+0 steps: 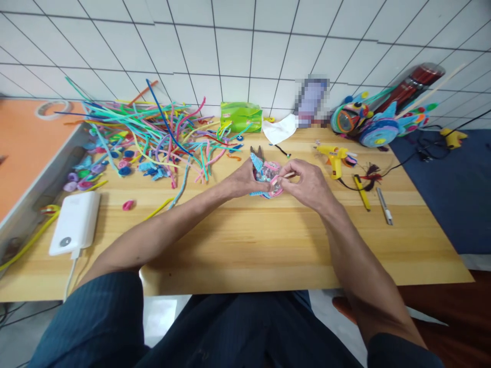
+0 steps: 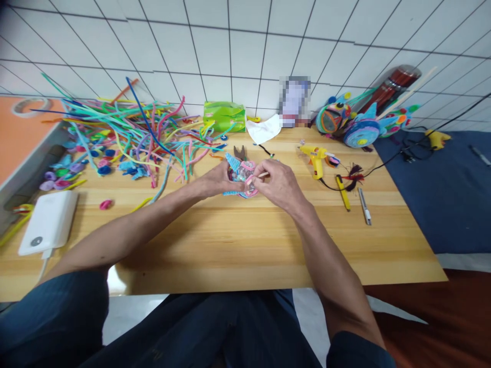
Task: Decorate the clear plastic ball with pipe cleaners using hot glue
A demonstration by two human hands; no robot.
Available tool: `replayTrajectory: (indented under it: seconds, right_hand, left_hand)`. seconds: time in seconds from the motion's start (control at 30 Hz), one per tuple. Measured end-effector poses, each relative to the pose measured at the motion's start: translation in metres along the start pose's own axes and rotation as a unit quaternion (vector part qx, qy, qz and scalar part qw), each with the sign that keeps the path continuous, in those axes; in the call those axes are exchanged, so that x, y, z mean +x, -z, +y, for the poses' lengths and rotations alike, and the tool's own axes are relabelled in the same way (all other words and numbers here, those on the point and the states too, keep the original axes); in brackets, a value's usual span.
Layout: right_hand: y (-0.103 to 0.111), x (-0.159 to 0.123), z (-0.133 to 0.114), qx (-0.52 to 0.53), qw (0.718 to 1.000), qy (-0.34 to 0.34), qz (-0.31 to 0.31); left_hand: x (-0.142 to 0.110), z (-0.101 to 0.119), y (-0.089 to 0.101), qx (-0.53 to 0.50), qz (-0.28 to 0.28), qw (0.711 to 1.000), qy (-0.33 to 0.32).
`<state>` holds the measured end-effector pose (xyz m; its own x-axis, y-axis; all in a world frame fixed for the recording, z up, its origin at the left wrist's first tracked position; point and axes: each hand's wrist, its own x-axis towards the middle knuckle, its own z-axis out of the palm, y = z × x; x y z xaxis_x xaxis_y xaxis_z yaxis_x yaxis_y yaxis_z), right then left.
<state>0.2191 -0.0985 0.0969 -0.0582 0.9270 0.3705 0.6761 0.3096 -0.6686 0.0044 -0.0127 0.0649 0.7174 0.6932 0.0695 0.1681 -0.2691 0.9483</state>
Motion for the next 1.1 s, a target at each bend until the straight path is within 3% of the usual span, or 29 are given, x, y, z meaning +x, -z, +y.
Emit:
replayTrajectory:
  seconds: [0.17,0.3,0.37,0.43,0.53,0.63,0.7,1.1]
  right_hand:
    - [0.005,-0.001,-0.003,-0.017,0.999,0.009,-0.042]
    - [0.001,-0.001,-0.006,-0.035,0.998,0.016,-0.042]
    - [-0.001,0.0,-0.007,-0.041,0.998,0.014,-0.041]
    - [-0.002,0.0,-0.007,-0.043,0.998,0.014,-0.043]
    - [-0.002,0.001,-0.005,-0.043,0.998,0.019,-0.041]
    - [-0.002,0.0,-0.003,-0.043,0.998,0.028,-0.037]
    - [-0.002,0.0,-0.003,-0.044,0.998,0.033,-0.038]
    - [0.001,-0.006,-0.006,-0.036,0.996,0.078,-0.038]
  left_hand:
    - [-0.013,-0.006,-0.013,-0.047,0.045,0.996,0.052]
    - [-0.017,-0.002,0.004,-0.047,0.045,0.995,0.08]
    - [-0.018,0.005,0.018,0.021,0.092,0.994,0.045]
    - [-0.019,0.015,0.029,0.133,0.137,0.98,-0.05]
    - [-0.019,0.03,0.03,0.268,0.089,0.951,-0.124]
    - [-0.018,0.038,0.018,0.334,0.022,0.934,-0.126]
    - [-0.016,0.039,0.011,0.345,0.005,0.931,-0.118]
    - [-0.018,0.04,-0.002,0.312,0.028,0.946,-0.077]
